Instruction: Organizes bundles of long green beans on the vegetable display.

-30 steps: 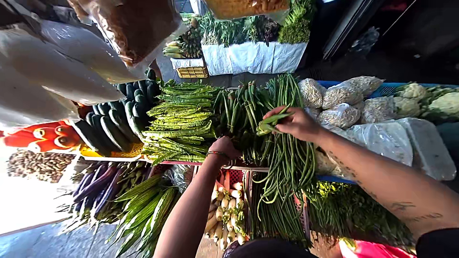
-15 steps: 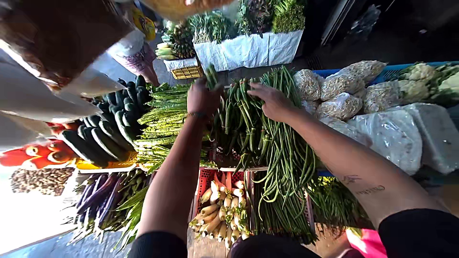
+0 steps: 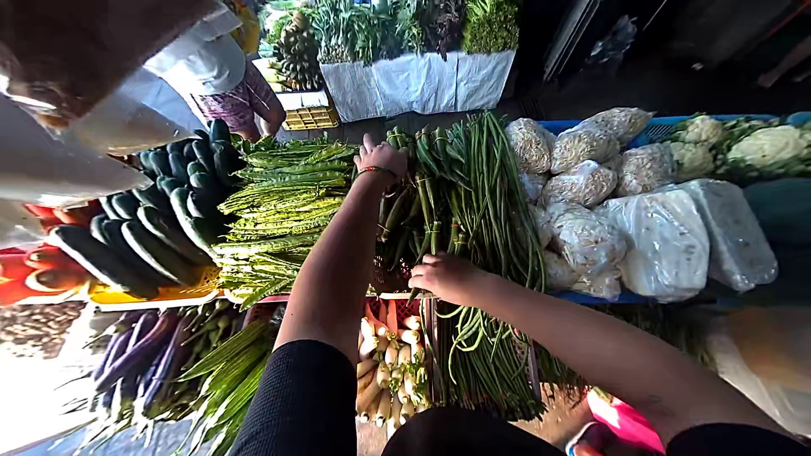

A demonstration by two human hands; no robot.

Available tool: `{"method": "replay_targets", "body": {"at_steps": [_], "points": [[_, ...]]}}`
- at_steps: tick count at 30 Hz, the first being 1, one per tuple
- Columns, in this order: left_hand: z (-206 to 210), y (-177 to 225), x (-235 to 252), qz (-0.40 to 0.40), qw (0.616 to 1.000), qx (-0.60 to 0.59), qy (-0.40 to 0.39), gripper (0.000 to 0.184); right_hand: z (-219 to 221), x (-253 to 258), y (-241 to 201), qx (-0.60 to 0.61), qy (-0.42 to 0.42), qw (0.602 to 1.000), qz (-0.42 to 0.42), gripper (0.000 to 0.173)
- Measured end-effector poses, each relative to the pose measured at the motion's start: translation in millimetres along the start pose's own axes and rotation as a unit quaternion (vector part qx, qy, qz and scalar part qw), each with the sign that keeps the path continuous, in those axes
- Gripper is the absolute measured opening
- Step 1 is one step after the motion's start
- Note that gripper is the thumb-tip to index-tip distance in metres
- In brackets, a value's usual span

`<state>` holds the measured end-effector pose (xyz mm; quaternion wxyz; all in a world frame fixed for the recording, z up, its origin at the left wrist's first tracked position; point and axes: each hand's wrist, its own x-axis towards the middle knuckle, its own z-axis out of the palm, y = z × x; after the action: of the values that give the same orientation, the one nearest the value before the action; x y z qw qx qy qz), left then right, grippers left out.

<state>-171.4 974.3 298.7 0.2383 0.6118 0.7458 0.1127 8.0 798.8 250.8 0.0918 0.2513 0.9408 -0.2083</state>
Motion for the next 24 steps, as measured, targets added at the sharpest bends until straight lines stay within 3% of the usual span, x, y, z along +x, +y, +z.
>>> {"method": "replay_targets", "body": {"at_steps": [3, 6, 8, 10, 12, 15, 16, 18, 20, 22, 24], "points": [[-29, -15, -12, 0.055, 0.983, -0.175, 0.025, 0.057, -35, -21, -4, 0.106, 0.047, 0.993, -0.015, 0.034], [-51, -40, -44, 0.049, 0.934, -0.33, 0.131, 0.046, -86, -41, -3, 0.14, 0.216, 0.966, -0.033, 0.032], [-51, -57, -64, 0.01, 0.933, -0.322, 0.161, 0.041, -123, -29, 15, 0.075, 0.343, 0.936, -0.034, 0.033], [-39, -64, -83, -0.009, 0.96, -0.247, 0.13, 0.042, -147, 1, 42, -0.006, 0.418, 0.908, 0.015, 0.037], [-25, -61, -96, -0.016, 0.975, -0.188, 0.117, 0.041, -154, 38, 75, -0.053, 0.376, 0.923, 0.07, 0.048], [-9, -58, -110, -0.006, 0.978, -0.171, 0.122, 0.036, -144, 71, 104, -0.069, 0.15, 0.976, 0.138, 0.063], [-6, -59, -115, 0.002, 0.977, -0.173, 0.125, 0.035, -142, 76, 106, -0.077, 0.125, 0.979, 0.143, 0.064], [-5, -64, -122, 0.017, 0.975, -0.173, 0.136, 0.034, -141, 73, 102, -0.067, 0.147, 0.978, 0.13, 0.068], [-9, -68, -126, 0.025, 0.969, -0.188, 0.159, 0.033, -146, 61, 89, -0.023, 0.22, 0.969, 0.107, 0.073], [-12, -65, -135, 0.036, 0.963, -0.191, 0.186, 0.033, -146, 36, 70, 0.044, 0.295, 0.949, 0.1, 0.062], [0, -58, -161, 0.064, 0.969, -0.159, 0.179, 0.035, -130, 0, 45, 0.128, 0.312, 0.935, 0.115, 0.046]]}}
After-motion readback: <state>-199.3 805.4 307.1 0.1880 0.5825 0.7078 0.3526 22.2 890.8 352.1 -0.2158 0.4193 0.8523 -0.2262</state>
